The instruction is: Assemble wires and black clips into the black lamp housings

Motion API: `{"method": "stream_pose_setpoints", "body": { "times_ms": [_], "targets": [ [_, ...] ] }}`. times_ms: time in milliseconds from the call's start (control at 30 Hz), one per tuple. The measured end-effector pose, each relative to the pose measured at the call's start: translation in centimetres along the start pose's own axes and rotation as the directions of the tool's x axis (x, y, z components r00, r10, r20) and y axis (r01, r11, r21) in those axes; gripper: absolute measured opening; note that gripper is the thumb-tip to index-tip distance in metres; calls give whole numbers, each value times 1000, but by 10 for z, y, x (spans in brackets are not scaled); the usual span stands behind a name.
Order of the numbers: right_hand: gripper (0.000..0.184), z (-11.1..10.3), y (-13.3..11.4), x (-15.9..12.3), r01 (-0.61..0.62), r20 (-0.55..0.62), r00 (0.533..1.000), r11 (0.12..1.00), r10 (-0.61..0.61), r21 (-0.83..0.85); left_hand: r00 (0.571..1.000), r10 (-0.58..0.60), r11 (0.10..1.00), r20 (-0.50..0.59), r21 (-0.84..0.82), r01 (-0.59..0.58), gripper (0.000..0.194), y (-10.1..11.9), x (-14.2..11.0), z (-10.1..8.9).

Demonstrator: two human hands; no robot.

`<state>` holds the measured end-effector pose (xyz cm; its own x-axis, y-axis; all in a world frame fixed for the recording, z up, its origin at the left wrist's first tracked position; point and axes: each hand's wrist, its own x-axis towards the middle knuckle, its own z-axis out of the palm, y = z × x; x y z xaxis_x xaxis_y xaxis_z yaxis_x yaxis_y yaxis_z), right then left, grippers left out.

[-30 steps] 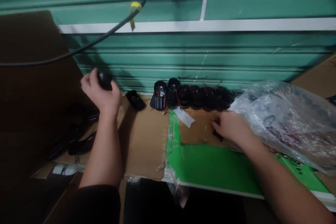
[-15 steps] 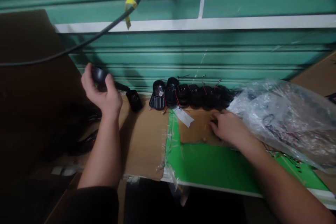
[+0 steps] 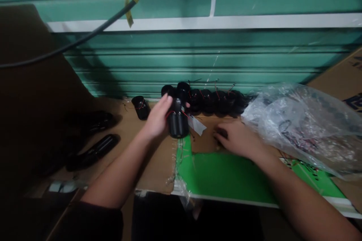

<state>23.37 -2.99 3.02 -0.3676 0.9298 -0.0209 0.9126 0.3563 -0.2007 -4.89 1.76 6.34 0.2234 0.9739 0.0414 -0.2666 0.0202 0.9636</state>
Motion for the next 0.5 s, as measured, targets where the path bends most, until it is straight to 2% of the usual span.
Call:
{"method": "stream_pose_setpoints", "body": {
  "times_ms": [33,100,200,300,433,500],
  "targets": [
    [16,0,-1,0,-2,-35,999,1000,2,-24,997,-67,998,49,2,67,67,-6,-5,8],
    [18,1,-1,1,-8,-85,996,998,2,-63,989,-135,989,61,-53,139,68,-18,-12,22],
    [20,4,-1,3,8,-59,998,998,-12,-60,969,-226,963,98,-125,237,70,-38,-20,36],
    [18,7,0,4,25,-12,1000,999,-26,-27,955,-239,946,177,-181,270,70,-57,-23,44],
    [16,9,1,4,26,23,999,1000,-26,8,951,-260,936,169,-198,291,73,-79,-25,48],
    [17,9,2,4,24,38,999,999,-25,22,928,-320,919,192,-174,353,76,-87,-26,48]
  ]
}}
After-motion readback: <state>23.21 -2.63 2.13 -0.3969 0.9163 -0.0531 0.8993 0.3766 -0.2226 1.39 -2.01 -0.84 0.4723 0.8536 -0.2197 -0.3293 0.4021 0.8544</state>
